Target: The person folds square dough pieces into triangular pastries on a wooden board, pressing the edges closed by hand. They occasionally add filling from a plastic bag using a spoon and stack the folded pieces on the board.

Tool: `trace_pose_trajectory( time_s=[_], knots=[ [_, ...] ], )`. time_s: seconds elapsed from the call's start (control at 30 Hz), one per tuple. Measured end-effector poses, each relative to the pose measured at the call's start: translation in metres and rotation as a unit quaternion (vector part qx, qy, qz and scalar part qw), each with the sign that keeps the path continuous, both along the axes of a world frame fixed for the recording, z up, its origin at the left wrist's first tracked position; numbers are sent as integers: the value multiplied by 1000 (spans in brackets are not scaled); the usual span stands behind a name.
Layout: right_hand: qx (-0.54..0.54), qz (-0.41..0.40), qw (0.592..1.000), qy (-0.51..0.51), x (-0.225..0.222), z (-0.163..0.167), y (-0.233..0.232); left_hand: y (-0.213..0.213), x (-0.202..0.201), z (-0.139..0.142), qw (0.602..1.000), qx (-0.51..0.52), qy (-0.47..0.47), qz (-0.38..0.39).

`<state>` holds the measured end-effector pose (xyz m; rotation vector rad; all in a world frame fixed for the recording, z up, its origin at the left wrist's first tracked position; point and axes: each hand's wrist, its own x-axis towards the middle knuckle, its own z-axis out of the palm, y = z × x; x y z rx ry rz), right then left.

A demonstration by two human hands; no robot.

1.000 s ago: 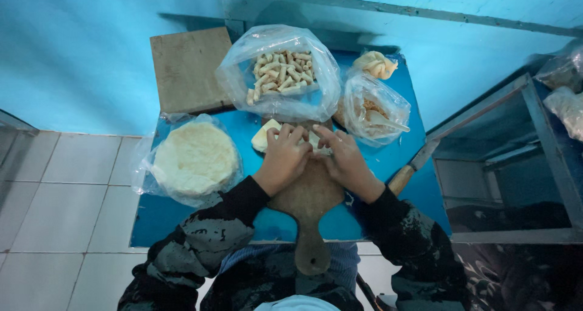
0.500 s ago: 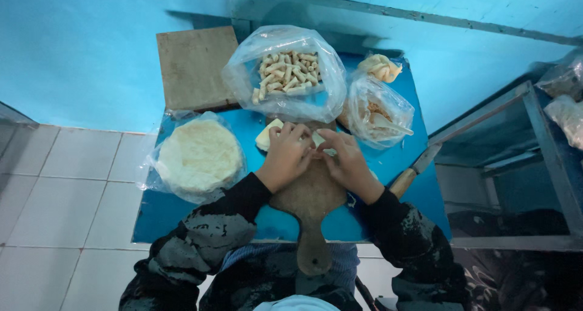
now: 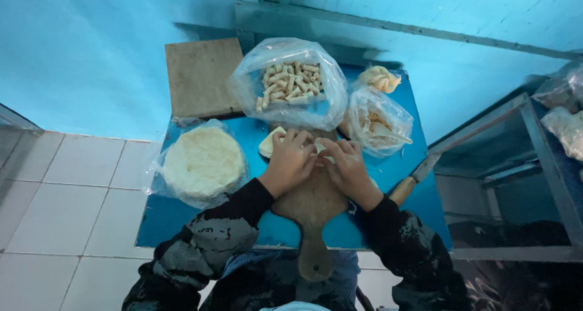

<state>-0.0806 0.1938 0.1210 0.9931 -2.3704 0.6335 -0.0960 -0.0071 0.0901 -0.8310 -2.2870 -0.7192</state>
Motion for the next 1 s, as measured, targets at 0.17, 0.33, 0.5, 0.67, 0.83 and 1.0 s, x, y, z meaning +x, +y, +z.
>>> trace_pose_trajectory(
  time_s=[0.17,0.33,0.5,0.67,0.83,1.0],
  knots=[
    [-8,-10,999,34,-1,-4,-1,0,-1,0,1000,-2,13,6],
    [26,-24,999,37,7,1,-4,-1,-3,0,1000,-16,-5,16],
    [79,-39,993,80,9,6,-9,-3,-3,2,1000,13,-12,21],
    [85,-61,990,95,2,-4,-13,-2,-2,8,997,-1,-69,40],
    [25,-78,996,33,-10,-21,-11,-4,2,12,997,20,-65,25],
    [-89,-57,991,86,-10,-31,-6,-6,0,14,997,43,-56,17]
  ],
)
